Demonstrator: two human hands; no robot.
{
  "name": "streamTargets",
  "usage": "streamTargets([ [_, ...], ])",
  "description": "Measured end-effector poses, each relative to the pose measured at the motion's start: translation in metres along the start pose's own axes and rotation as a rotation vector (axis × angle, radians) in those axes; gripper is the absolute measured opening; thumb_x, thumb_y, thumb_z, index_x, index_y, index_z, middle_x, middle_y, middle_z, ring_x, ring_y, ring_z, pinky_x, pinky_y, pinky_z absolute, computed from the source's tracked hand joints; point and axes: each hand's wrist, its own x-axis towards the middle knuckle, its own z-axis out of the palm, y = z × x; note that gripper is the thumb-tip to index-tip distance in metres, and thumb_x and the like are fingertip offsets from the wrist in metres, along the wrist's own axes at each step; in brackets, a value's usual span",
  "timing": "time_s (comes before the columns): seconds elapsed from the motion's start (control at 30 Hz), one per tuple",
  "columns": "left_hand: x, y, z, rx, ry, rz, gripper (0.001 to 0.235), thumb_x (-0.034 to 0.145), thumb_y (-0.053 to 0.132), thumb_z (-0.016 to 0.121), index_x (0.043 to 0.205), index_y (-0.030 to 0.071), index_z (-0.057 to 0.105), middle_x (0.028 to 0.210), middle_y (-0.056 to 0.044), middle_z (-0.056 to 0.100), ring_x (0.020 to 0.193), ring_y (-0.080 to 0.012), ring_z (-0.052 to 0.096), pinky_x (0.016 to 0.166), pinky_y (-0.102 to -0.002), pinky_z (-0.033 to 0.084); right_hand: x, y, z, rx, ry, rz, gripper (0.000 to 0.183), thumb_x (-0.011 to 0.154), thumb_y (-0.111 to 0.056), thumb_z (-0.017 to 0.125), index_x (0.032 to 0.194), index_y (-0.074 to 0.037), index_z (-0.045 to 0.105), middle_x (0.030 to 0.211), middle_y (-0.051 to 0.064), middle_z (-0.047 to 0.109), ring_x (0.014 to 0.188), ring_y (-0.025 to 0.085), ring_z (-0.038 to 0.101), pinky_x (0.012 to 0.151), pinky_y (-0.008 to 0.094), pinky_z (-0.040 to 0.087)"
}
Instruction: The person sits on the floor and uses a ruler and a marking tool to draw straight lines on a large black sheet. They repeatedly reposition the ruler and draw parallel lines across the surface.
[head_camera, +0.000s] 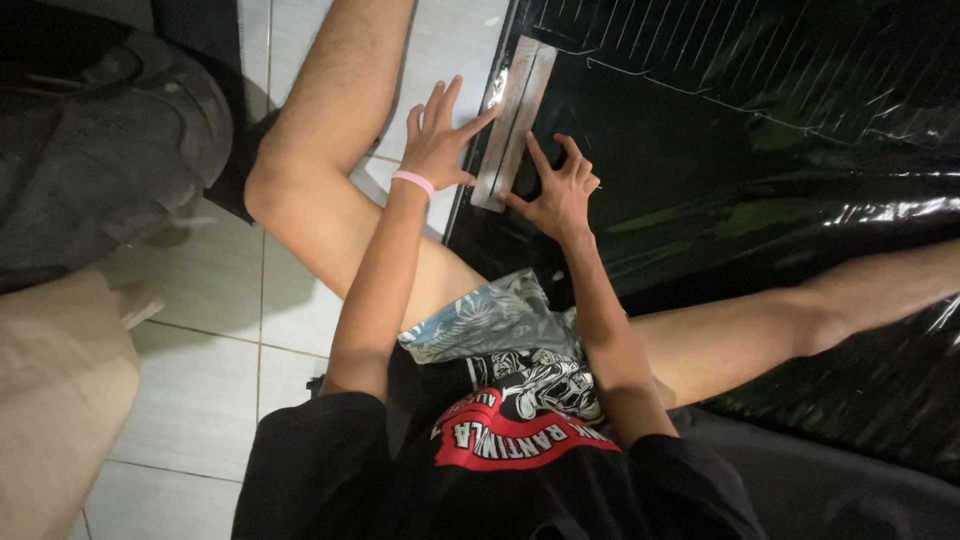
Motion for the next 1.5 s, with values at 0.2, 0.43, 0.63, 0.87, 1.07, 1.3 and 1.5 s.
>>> streamTargets([
  [0.2,-0.001,0.001,0.002,-0.025,-0.003,-0.018,0.121,0.055,0.024,0.098,0.155,0.052,0.037,0.172,-0.009,0.004,0.158,-0.0316,0.003,0.127,-0.058,0.013,0.0,0.003,-0.001,0.024,-0.053,0.01,0.104,0.071,-0.072,0.083,0.158,-0.036,0.04,0.152,0.016,0.026,0.134,0.043,0.027,0.102,0.058,0.031],
  [0.43,-0.005,-0.002,0.005,-0.027,0.028,-0.029,0.111,0.058,0.023,0.098,0.151,0.05,0.045,0.172,-0.008,0.009,0.158,-0.0306,0.008,0.126,-0.059,0.016,-0.001,0.005,0.004,-0.021,0.026,-0.028,0.102,0.074,-0.074,0.082,0.159,-0.034,0.041,0.152,0.016,0.027,0.133,0.042,0.029,0.101,0.058,0.032],
  [0.63,-0.009,0.001,0.002,-0.028,-0.014,-0.04,0.122,0.053,0.023,0.099,0.154,0.05,0.037,0.172,-0.011,0.006,0.158,-0.0323,0.007,0.125,-0.06,0.016,-0.002,0.007,0.007,-0.013,0.019,-0.027,0.103,0.075,-0.076,0.081,0.159,-0.034,0.04,0.152,0.015,0.028,0.134,0.04,0.028,0.101,0.057,0.032],
  [0.87,-0.006,0.015,0.005,0.08,-0.044,0.007,0.138,0.044,0.04,0.102,0.158,0.053,0.025,0.17,-0.015,0.0,0.155,-0.0472,-0.001,0.118,-0.073,0.014,-0.001,0.007,0.009,-0.023,0.027,-0.028,0.105,0.072,-0.076,0.081,0.159,-0.034,0.04,0.152,0.015,0.027,0.133,0.04,0.028,0.102,0.057,0.032],
  [1.07,0.004,-0.004,0.044,0.153,-0.053,0.016,0.129,0.049,0.04,0.1,0.158,0.046,0.031,0.169,-0.017,0.0,0.154,-0.0485,0.003,0.116,-0.074,0.017,-0.003,0.007,0.009,-0.034,0.053,-0.037,0.103,0.074,-0.076,0.081,0.159,-0.034,0.041,0.153,0.015,0.028,0.133,0.04,0.029,0.101,0.056,0.033],
  [1.3,0.039,0.053,0.117,0.423,0.329,0.032,0.096,0.075,0.019,0.092,0.153,0.01,0.037,0.163,-0.014,0.028,0.145,-0.034,0.036,0.117,-0.051,0.035,0.002,0.031,0.021,0.208,0.107,-0.081,0.088,0.076,-0.046,0.083,0.156,-0.028,0.052,0.154,0.019,0.031,0.136,0.039,0.03,0.108,0.051,0.035],
  [1.5,0.038,0.124,0.123,1.21,-0.122,-0.163,0.116,0.05,0.004,0.1,0.149,-0.002,0.039,0.153,-0.026,0.04,0.131,-0.0409,0.05,0.095,-0.04,0.053,0.039,0.048,-0.005,0.383,0.622,0.009,0.021,0.108,-0.012,0.059,0.125,-0.012,0.072,0.137,0.009,0.053,0.139,0.028,0.041,0.123,0.046,0.033],
])
